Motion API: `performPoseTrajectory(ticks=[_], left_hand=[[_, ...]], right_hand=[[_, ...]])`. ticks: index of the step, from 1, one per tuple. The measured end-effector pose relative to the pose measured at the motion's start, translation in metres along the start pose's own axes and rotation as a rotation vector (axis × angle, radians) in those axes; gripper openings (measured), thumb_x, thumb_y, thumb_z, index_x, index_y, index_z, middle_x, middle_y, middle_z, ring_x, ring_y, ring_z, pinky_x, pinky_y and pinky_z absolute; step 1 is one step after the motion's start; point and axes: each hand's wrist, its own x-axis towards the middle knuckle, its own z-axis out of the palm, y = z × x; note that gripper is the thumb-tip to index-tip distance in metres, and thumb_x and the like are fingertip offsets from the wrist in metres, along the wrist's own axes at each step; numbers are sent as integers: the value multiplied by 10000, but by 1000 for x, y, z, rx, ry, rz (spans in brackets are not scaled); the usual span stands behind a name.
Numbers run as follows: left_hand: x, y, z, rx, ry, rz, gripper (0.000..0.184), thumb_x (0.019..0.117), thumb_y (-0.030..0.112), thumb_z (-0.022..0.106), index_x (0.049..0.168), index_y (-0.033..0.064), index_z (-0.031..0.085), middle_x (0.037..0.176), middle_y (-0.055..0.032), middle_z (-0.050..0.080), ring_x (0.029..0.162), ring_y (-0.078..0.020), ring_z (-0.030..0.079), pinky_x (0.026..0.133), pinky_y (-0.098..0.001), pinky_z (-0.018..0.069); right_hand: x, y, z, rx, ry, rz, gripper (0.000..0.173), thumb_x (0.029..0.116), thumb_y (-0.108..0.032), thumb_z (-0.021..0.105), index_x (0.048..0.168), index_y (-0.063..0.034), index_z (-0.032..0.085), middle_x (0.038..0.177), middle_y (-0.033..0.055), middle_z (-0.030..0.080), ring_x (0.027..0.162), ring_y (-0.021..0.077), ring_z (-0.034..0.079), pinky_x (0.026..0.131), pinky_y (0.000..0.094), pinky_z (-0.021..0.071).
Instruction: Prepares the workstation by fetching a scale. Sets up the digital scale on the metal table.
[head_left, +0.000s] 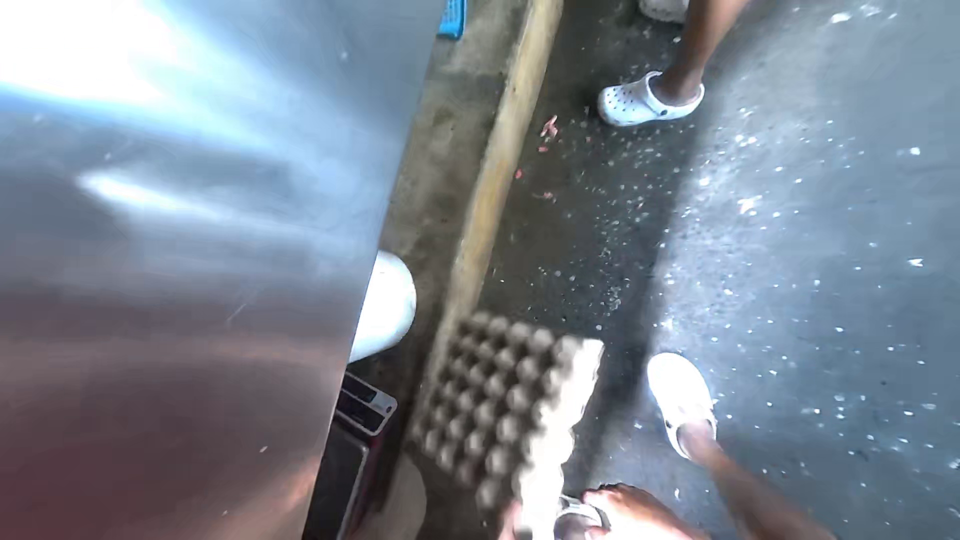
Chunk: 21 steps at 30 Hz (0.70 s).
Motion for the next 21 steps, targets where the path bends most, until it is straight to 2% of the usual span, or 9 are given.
performPoseTrajectory(ticks=[3, 5, 7, 8, 10, 13, 15, 17, 21], left_hand=[[64, 57, 120, -28, -226, 199, 178, 1021, 109, 419, 1065, 48, 580, 855, -40, 630, 768, -114, 648, 694, -301, 580], [120, 112, 192, -94, -367, 318, 192, 1037, 147, 405, 1121, 72, 560, 931, -47, 640, 841, -139, 656, 746, -347, 583], [168, 164, 238, -159, -419, 349, 374, 1080, 317, 426, 1393, 123, 486, 1278, -89, 598, 1140, -218, 608, 947, -454, 536], [188, 183, 249, -162, -434, 349, 534, 1084, 445, 419, 1540, 171, 369, 1483, -108, 496, 1307, -272, 542, 1051, -511, 493], [212, 197, 252, -55, -381, 344, 732, 1041, 624, 383, 1615, 203, 212, 1617, -147, 340, 1395, -340, 474, 1058, -547, 478], [211, 152, 198, 161, -301, 274, 697, 1050, 578, 446, 1600, 171, 310, 1569, -116, 439, 1365, -279, 515, 1075, -465, 474], [210, 101, 128, 230, -273, 163, 701, 1056, 585, 419, 1572, 117, 335, 1536, -96, 494, 1361, -226, 533, 1115, -412, 459], [224, 51, 54, 113, -124, 64, 709, 1071, 568, 388, 1551, 48, 336, 1513, -155, 509, 1351, -269, 547, 1112, -431, 466], [258, 25, -71, -160, 203, 54, 1019, 939, 840, 223, 1600, 65, 187, 1575, -215, 398, 1384, -322, 506, 1096, -464, 476]], right_hand=[[-1, 11, -6, 32, 50, 14, 567, 995, -499, 588, 1463, -178, 574, 1356, 173, 654, 1294, 366, 596, 1082, 605, 449], [-6, 12, -13, 66, 64, 35, 592, 1003, -489, 590, 1506, -183, 537, 1413, 169, 621, 1345, 358, 558, 1127, 585, 415], [-9, 14, -14, 84, 76, 35, 598, 1003, -487, 600, 1518, -193, 525, 1431, 160, 611, 1351, 350, 554, 1143, 573, 408], [-9, 15, -12, 85, 71, 30, 599, 1003, -495, 595, 1520, -201, 522, 1438, 148, 607, 1348, 341, 559, 1144, 566, 412], [-9, 16, -12, 71, 47, 27, 601, 1008, -507, 583, 1529, -213, 512, 1450, 134, 600, 1350, 331, 557, 1146, 557, 411], [-12, 12, -8, 88, 27, 30, 607, 1006, -481, 610, 1527, -184, 514, 1435, 153, 606, 1323, 338, 577, 1136, 546, 425], [-12, 10, -7, 101, 21, 28, 609, 1006, -477, 613, 1528, -179, 511, 1436, 156, 604, 1325, 336, 577, 1139, 537, 428], [-14, 11, -8, 86, 11, 33, 614, 1009, -497, 598, 1533, -192, 503, 1452, 139, 595, 1346, 322, 562, 1151, 529, 415], [-16, 16, -5, 82, 15, 46, 618, 1008, -519, 586, 1533, -202, 506, 1448, 129, 598, 1341, 306, 566, 1145, 515, 424]])
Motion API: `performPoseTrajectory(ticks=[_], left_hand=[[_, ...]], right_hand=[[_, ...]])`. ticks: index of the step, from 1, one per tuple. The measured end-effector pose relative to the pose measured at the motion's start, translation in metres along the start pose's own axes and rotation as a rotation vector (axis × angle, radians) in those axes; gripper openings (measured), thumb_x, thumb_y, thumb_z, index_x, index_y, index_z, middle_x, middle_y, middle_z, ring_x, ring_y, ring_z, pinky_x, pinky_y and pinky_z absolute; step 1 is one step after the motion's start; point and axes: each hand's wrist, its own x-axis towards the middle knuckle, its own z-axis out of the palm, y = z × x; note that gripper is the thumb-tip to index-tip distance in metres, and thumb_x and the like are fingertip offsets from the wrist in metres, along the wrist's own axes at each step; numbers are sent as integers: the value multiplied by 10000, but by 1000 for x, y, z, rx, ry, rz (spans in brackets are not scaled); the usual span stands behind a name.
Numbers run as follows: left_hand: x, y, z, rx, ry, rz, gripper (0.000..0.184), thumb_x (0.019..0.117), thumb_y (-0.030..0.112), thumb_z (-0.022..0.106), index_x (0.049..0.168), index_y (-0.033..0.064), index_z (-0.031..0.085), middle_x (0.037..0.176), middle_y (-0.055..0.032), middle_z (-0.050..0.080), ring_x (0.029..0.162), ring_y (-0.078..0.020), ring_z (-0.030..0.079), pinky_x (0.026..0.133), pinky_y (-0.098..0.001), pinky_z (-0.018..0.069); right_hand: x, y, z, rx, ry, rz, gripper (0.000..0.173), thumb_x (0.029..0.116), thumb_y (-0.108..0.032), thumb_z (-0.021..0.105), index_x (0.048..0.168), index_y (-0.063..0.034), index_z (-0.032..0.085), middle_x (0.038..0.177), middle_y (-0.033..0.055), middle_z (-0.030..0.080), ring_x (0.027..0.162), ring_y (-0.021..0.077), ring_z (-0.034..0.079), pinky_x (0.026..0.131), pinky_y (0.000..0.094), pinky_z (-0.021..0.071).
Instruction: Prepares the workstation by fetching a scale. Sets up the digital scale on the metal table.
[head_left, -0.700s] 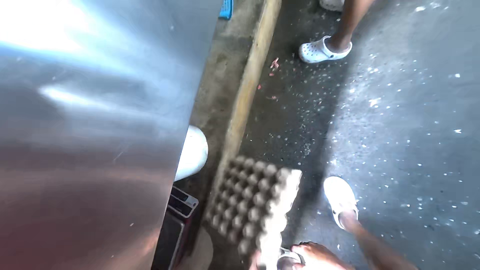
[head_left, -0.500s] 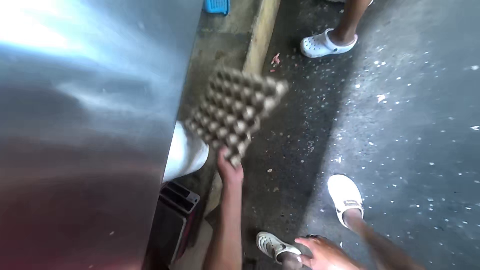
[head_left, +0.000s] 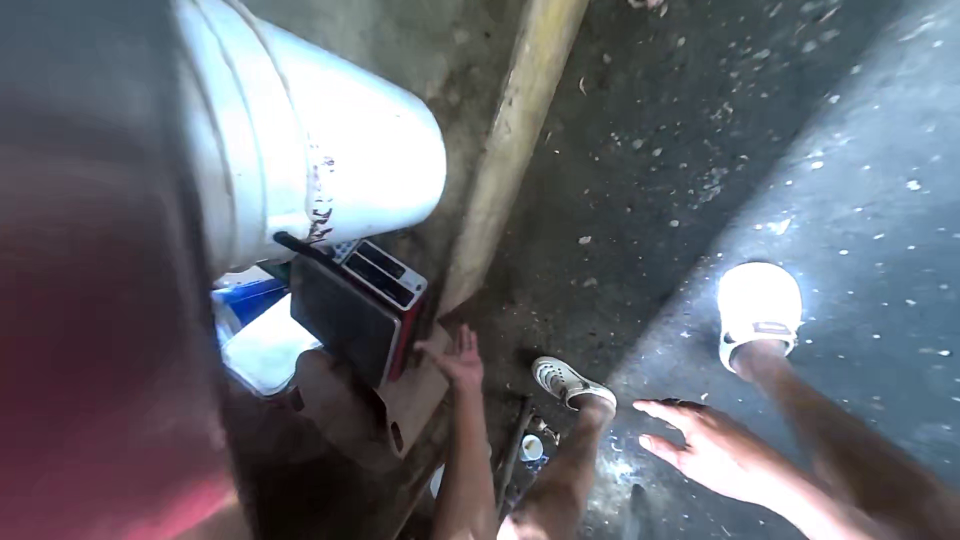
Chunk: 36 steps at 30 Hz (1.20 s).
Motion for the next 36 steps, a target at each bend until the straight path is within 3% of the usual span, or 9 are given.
performPoseTrajectory(ticks=[7, 14, 17, 21, 30, 32, 33, 34, 36], left_hand=[[57, 48, -21, -260, 122, 164, 604, 1089, 488, 219, 1561, 112, 241, 1549, -166, 402, 1366, -313, 503, 1082, -492, 476], [76, 42, 3, -444, 124, 235, 561, 1104, 459, 273, 1559, 132, 266, 1505, -164, 430, 1335, -330, 515, 1077, -551, 470], [74, 38, -10, -411, 103, 196, 558, 1090, 524, 228, 1471, 134, 347, 1282, -121, 523, 1101, -241, 590, 962, -446, 519], [29, 4, -50, -391, 25, 107, 502, 1089, 501, 197, 1311, 110, 420, 1127, -84, 541, 994, -210, 603, 884, -421, 542], [-111, -99, -130, -505, -53, -49, 604, 1049, 551, 200, 1339, 95, 471, 1250, -108, 632, 1135, -237, 633, 920, -475, 565], [-151, -72, -120, -414, 123, -175, 559, 1106, 423, 96, 1484, 98, 348, 1446, -136, 514, 1328, -259, 524, 1071, -496, 476], [-159, -37, -94, -476, 471, -370, 504, 1136, 314, 148, 1508, 94, 408, 1475, -166, 506, 1364, -301, 481, 1165, -519, 349], [-162, -74, -143, -332, 62, -153, 507, 1135, 267, 126, 1570, 20, 203, 1554, -233, 367, 1414, -323, 418, 1148, -506, 408], [-132, -105, -174, -337, -20, 9, 573, 1093, 453, 201, 1462, 60, 397, 1384, -153, 550, 1255, -242, 561, 1000, -446, 522]], right_hand=[[3, -4, 6, -123, 13, 14, 596, 1015, -513, 573, 1518, -198, 521, 1440, 121, 602, 1348, 292, 557, 1141, 509, 418], [13, -11, 17, -194, 4, 27, 592, 1017, -523, 559, 1516, -208, 522, 1442, 115, 604, 1355, 304, 553, 1136, 530, 419], [17, -11, 22, -191, 24, 17, 581, 1018, -518, 561, 1504, -201, 538, 1416, 109, 624, 1329, 293, 577, 1127, 518, 433], [26, -10, 24, -181, 32, 24, 573, 1020, -495, 576, 1497, -178, 540, 1399, 131, 631, 1302, 317, 595, 1114, 538, 442], [117, -94, -43, 157, 308, -204, 507, 1015, -391, 635, 1438, -115, 584, 1296, 146, 684, 1147, 293, 684, 1017, 530, 529], [163, -138, -58, 162, 334, -261, 559, 1007, -427, 650, 1461, -114, 561, 1319, 179, 665, 1172, 334, 666, 1021, 558, 514], [188, -161, -60, 126, 369, -303, 586, 991, -443, 667, 1466, -115, 562, 1328, 200, 652, 1192, 365, 647, 1023, 593, 500], [214, -181, -57, 63, 398, -352, 600, 982, -469, 664, 1466, -128, 564, 1365, 197, 631, 1252, 374, 613, 1056, 610, 477], [254, -214, -50, -103, 410, -429, 555, 1007, -474, 576, 1454, -145, 585, 1384, 184, 623, 1298, 391, 572, 1071, 646, 442]])
